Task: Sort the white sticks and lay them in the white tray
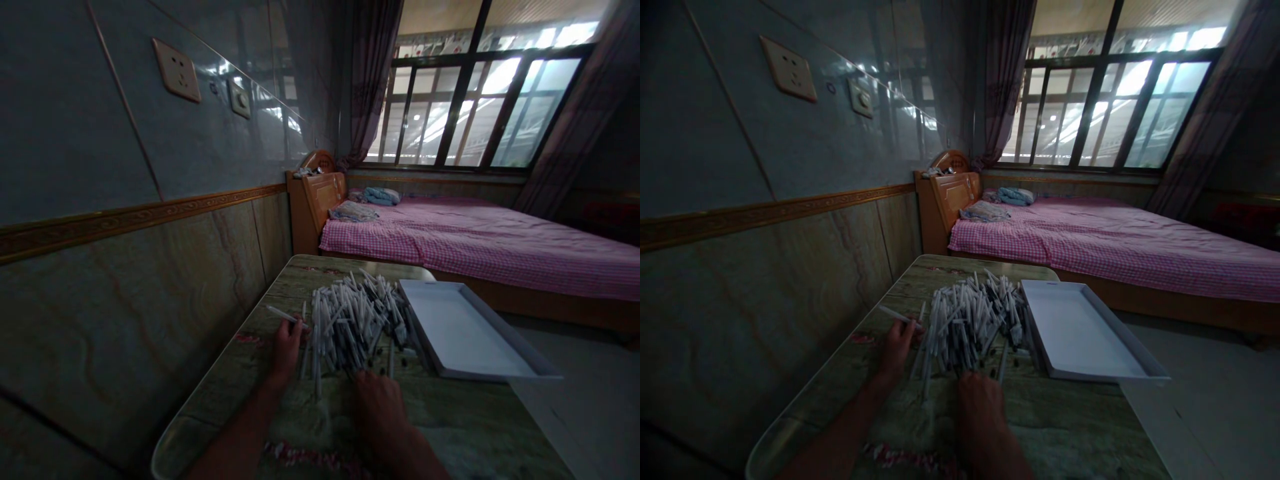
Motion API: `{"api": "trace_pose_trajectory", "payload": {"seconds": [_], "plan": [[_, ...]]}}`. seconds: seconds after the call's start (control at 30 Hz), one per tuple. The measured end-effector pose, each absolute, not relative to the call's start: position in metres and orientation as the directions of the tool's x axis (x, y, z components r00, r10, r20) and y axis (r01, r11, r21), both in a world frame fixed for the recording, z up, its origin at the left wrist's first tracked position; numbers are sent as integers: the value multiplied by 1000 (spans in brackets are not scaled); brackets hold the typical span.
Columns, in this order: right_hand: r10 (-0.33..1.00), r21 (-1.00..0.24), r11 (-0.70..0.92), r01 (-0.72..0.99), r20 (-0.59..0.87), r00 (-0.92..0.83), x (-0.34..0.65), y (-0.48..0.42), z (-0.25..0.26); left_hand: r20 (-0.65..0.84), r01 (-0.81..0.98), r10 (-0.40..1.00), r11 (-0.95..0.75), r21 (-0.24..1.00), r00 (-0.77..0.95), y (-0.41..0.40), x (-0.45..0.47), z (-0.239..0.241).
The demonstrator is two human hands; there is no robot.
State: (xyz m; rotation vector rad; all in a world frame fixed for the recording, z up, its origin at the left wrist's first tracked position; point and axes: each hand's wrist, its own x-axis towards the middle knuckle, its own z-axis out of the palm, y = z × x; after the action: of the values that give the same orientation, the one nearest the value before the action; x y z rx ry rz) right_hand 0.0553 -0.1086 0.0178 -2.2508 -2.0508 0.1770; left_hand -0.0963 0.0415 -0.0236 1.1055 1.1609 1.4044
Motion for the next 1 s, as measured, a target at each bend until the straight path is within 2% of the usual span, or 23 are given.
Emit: {"api": "trace_pose_trajectory", "payload": {"seconds": [0.07, 0.17, 0.33, 0.4, 0.5, 0.6, 0.7, 0.83, 1.0], "plan": [[997, -156, -69, 985, 8, 71, 59, -110, 16, 58, -95, 992, -68, 993, -110, 41, -96, -23], [998, -136, -58, 989, -22, 55, 65, -116, 17, 67, -50, 992, -73, 996, -111, 40, -96, -22], [993, -174, -116, 978, -49, 109, 79, -135, 14, 155, 31, 970, -152, 988, -189, 40, -100, -19], [989, -189, -141, 972, -77, 129, 85, -144, 11, 143, -32, 972, -152, 988, -186, 38, -100, -16], [982, -267, -170, 949, -128, 139, 93, -156, 6, 71, -229, 991, -95, 969, -111, 33, -96, -11], [987, -462, -159, 873, -95, 129, 95, -163, 2, -19, -436, 999, 32, 899, 34, 25, -89, -8], [990, -629, -118, 768, -13, 141, 92, -162, -1, -98, -517, 981, 172, 838, 167, 16, -83, -6], [988, -654, -108, 749, 11, 151, 82, -151, -2, -162, -528, 951, 282, 801, 263, 6, -79, -2], [987, -663, -102, 742, 27, 160, 74, -143, -6, -169, -529, 937, 316, 788, 307, 5, -80, -1]]}}
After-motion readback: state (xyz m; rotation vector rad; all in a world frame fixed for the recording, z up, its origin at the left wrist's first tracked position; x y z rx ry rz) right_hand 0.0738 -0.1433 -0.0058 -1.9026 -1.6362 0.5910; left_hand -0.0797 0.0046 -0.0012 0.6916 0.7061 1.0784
